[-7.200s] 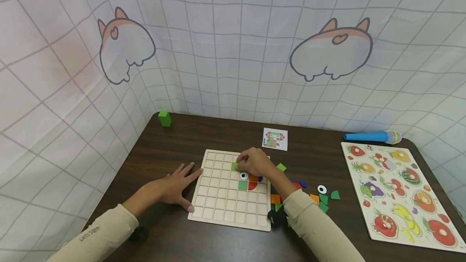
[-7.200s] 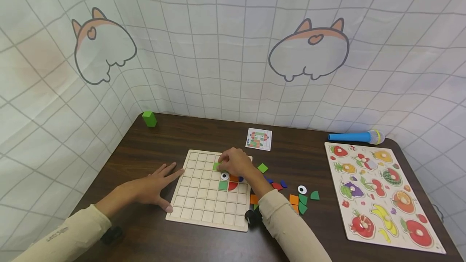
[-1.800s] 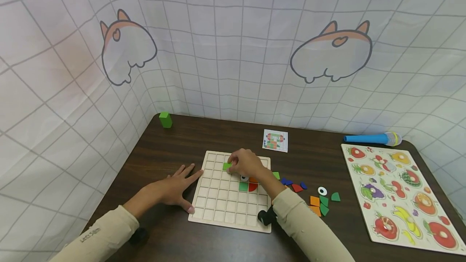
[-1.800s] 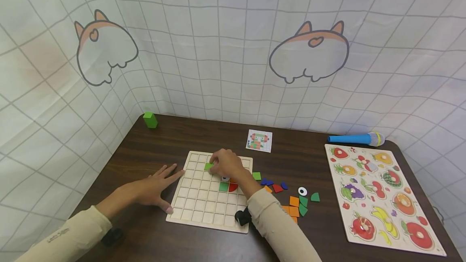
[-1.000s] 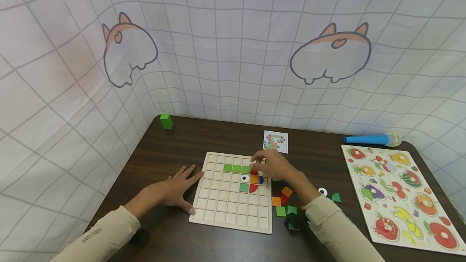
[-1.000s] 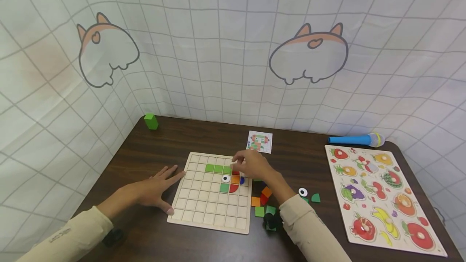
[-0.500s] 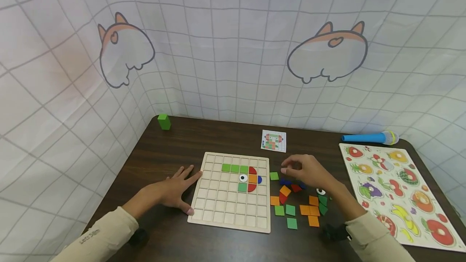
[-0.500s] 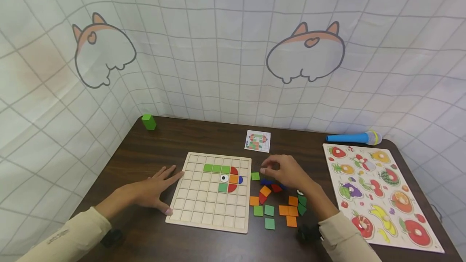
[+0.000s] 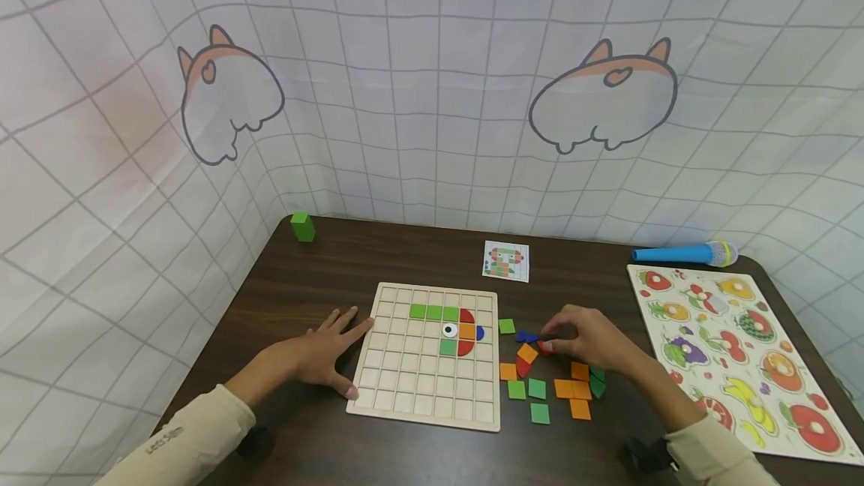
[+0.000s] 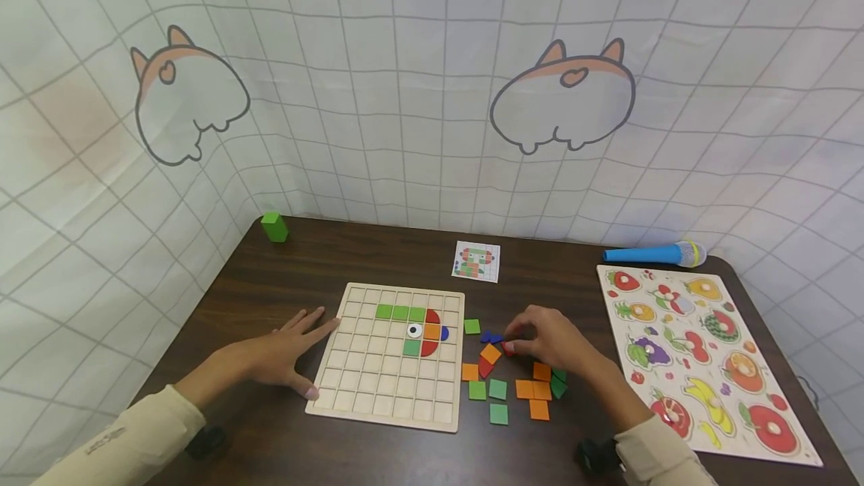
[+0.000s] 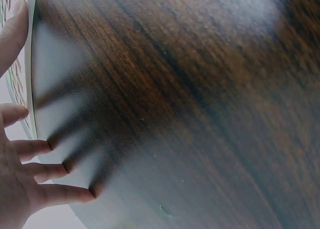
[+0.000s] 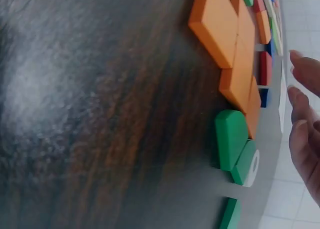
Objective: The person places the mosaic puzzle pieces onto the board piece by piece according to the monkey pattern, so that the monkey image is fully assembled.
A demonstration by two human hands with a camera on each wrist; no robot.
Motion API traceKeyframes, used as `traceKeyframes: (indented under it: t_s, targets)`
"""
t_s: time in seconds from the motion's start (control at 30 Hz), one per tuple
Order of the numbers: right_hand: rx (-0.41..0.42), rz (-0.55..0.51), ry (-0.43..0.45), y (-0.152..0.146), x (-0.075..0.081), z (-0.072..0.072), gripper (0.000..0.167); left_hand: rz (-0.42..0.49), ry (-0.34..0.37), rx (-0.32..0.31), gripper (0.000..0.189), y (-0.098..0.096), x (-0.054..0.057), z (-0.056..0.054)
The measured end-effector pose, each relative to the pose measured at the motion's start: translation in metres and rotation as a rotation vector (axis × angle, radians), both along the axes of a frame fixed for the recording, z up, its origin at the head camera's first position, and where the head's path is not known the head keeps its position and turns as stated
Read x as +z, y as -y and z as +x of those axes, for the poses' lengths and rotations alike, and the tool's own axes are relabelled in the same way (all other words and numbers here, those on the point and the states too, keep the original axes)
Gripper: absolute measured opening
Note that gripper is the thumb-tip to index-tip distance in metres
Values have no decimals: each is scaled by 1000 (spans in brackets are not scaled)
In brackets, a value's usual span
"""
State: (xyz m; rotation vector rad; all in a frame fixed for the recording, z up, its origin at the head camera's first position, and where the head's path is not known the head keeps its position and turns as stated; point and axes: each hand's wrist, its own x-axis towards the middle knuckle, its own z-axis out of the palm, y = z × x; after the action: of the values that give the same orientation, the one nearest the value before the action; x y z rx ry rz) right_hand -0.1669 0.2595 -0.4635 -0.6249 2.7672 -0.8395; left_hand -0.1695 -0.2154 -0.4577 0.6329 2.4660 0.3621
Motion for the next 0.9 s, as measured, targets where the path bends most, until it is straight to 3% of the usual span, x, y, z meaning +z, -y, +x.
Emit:
traceKeyframes:
  t_s: [0.33, 0.9]
  targets:
    - [-20, 127, -13, 4, -12, -2, 17, 5, 2, 4, 120, 1, 0, 1]
    - [-9, 113, -33, 4, -13, 2, 15, 7, 6, 3, 120, 1, 1, 0]
